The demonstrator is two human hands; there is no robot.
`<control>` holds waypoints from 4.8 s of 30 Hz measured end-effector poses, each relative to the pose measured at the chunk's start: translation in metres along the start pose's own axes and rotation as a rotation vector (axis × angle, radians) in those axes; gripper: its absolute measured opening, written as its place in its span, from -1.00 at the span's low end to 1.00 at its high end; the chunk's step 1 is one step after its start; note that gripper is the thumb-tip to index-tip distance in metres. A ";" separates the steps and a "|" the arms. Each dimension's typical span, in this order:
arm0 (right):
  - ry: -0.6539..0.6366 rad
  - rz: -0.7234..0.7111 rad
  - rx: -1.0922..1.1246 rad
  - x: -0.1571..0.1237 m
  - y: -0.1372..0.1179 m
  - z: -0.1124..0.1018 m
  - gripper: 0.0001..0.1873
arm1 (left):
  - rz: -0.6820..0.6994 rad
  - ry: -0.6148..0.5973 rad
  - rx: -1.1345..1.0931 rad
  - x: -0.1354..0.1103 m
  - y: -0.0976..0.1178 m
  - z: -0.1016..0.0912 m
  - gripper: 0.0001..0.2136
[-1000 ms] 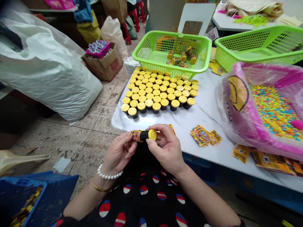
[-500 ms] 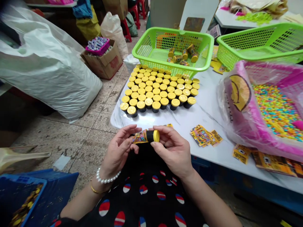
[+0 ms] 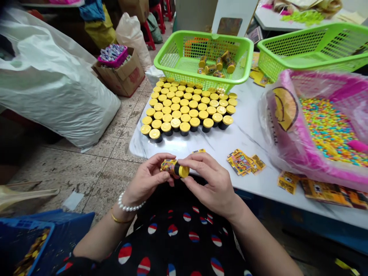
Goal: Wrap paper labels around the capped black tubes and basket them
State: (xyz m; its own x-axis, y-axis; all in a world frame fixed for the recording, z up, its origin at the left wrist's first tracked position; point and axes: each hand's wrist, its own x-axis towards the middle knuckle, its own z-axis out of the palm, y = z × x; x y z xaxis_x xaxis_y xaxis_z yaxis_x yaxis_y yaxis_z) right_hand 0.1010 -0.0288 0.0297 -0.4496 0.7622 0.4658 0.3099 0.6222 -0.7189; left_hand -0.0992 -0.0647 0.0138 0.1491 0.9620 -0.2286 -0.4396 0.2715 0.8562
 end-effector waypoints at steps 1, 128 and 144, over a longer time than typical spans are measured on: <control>0.005 -0.012 0.002 0.000 0.001 0.000 -0.58 | -0.009 -0.012 0.001 0.001 0.001 0.000 -0.68; -0.107 0.268 -0.558 0.014 0.039 0.000 -0.86 | 0.029 0.017 0.578 0.002 0.019 0.005 -0.75; 0.057 0.068 -0.359 0.000 0.059 0.016 -0.85 | 0.285 0.078 0.959 0.040 0.007 0.020 -0.78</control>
State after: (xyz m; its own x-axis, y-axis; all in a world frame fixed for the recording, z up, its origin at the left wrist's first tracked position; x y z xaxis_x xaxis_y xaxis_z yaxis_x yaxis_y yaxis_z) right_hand 0.1057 0.0054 -0.0208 -0.3735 0.8065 0.4584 0.6160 0.5851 -0.5274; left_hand -0.0788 -0.0249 0.0195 0.0756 0.9962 0.0425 0.4547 -0.0724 0.8877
